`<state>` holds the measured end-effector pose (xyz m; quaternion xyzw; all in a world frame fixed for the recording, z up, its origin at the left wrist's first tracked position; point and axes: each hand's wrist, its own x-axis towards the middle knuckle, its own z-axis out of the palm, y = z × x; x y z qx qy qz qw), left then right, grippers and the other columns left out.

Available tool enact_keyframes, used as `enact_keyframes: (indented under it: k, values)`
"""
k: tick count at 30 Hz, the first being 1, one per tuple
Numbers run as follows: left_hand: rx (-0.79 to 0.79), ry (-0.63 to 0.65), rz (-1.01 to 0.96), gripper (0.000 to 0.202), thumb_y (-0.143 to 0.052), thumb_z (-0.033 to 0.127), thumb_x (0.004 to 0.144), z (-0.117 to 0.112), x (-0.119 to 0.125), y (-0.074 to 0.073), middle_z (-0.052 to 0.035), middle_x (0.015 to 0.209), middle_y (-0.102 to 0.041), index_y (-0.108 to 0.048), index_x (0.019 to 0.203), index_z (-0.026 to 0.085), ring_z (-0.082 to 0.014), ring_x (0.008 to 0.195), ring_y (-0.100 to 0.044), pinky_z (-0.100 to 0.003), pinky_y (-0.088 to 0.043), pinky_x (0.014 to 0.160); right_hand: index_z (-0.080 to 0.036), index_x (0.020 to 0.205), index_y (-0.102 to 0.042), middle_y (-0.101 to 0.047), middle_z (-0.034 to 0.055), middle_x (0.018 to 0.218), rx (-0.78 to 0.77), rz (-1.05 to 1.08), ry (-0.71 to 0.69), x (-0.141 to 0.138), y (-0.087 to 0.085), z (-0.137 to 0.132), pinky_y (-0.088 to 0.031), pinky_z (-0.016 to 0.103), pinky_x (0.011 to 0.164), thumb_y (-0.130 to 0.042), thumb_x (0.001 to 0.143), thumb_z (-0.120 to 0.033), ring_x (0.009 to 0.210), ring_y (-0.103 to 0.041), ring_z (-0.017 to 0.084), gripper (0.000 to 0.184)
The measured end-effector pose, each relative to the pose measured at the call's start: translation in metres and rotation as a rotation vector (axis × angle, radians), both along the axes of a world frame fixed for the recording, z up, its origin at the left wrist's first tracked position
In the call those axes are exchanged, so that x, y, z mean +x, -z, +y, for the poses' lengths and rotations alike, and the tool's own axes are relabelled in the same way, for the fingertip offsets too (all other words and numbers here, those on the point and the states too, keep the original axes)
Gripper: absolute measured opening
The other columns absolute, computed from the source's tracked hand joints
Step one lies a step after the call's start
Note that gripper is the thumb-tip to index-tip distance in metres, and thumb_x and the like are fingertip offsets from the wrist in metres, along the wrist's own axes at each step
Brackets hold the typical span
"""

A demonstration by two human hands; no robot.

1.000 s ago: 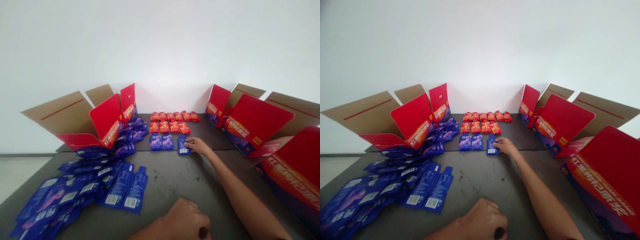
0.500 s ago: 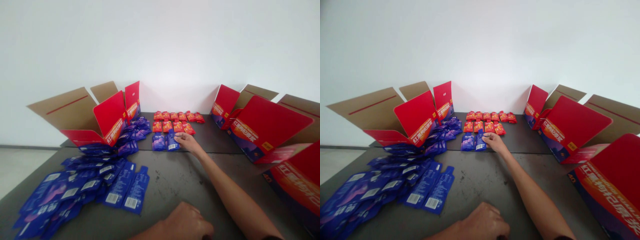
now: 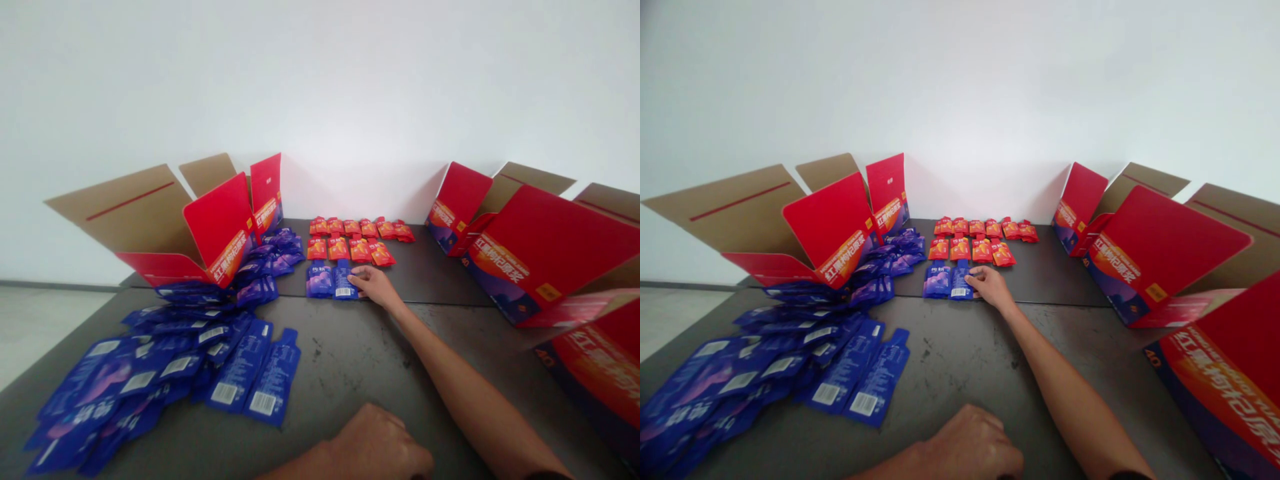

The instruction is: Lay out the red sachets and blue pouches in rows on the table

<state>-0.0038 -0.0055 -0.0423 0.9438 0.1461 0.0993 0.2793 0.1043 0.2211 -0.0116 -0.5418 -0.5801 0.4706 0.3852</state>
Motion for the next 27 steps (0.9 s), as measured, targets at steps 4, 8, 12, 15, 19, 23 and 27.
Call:
enact_keyframes:
  k: [4,8,12,15,19,23,27]
  values:
    - [0.010,-0.002,0.012,0.023,-0.076,0.040,0.089,-0.001,-0.001,0.000,0.0042,0.065,-0.065,-0.069,0.083,0.020,-0.0134,0.061,-0.052,-0.029,-0.033,0.056,-0.018,0.103,-0.068,-0.068,-0.0024,0.072,0.067,-0.098,0.003,0.002,-0.002,-0.002,-0.049,0.020,0.044,-0.079,0.087,-0.035,0.047,-0.059,0.009,0.026]
    - [0.083,-0.047,0.002,0.029,-0.073,0.049,0.089,-0.003,-0.001,-0.004,0.0034,0.064,-0.065,-0.069,0.081,0.021,-0.0141,0.058,-0.051,-0.030,-0.031,0.054,-0.019,0.103,-0.069,-0.069,-0.0010,0.074,0.128,-0.212,-0.005,0.003,-0.007,-0.007,-0.046,0.022,0.044,-0.076,0.089,-0.041,0.047,-0.058,0.010,0.027]
    - [0.060,-0.062,-0.030,0.026,-0.068,0.044,0.089,-0.005,-0.002,-0.009,0.0032,0.067,-0.068,-0.068,0.078,0.020,-0.0126,0.058,-0.055,-0.030,-0.033,0.054,-0.019,0.105,-0.071,-0.071,0.0012,0.078,0.171,-0.329,0.005,0.006,-0.009,-0.009,-0.048,0.025,0.050,-0.072,0.089,-0.053,0.053,-0.061,0.013,0.037]
    - [0.045,-0.085,-0.055,0.027,-0.067,0.045,0.088,-0.007,-0.003,-0.013,0.0033,0.066,-0.067,-0.065,0.076,0.021,-0.0130,0.059,-0.057,-0.030,-0.033,0.055,-0.019,0.101,-0.074,-0.072,0.0030,0.082,0.307,-0.376,0.056,0.010,-0.016,-0.011,-0.051,0.029,0.064,-0.071,0.088,-0.058,0.067,-0.064,0.017,0.041]
    - [0.038,-0.139,-0.039,0.031,-0.062,0.051,0.088,-0.010,-0.004,-0.018,0.0028,0.064,-0.065,-0.064,0.077,0.023,-0.0153,0.063,-0.062,-0.030,-0.034,0.055,-0.018,0.096,-0.075,-0.071,0.0040,0.081,0.566,-0.350,0.111,-0.006,-0.046,-0.031,-0.048,0.031,0.069,-0.069,0.091,-0.057,0.071,-0.063,0.018,0.040]
    - [-0.006,-0.120,0.062,0.037,-0.064,0.061,0.087,-0.007,-0.002,-0.021,0.0030,0.069,-0.067,-0.066,0.081,0.025,-0.0170,0.071,-0.067,-0.030,-0.034,0.051,-0.022,0.108,-0.077,-0.074,0.0026,0.083,0.533,-0.309,-0.278,-0.056,-0.078,-0.075,-0.050,0.030,0.067,-0.071,0.093,-0.054,0.070,-0.065,0.017,0.036]
    - [0.010,-0.060,0.024,0.036,-0.064,0.057,0.089,-0.001,0.001,-0.023,0.0022,0.076,-0.073,-0.070,0.083,0.022,-0.0161,0.078,-0.069,-0.030,-0.041,0.055,-0.022,0.122,-0.075,-0.077,0.0079,0.112,0.537,-0.528,-0.652,-0.106,-0.074,-0.107,-0.054,0.035,0.090,-0.079,0.090,-0.043,0.101,-0.072,0.025,0.038]
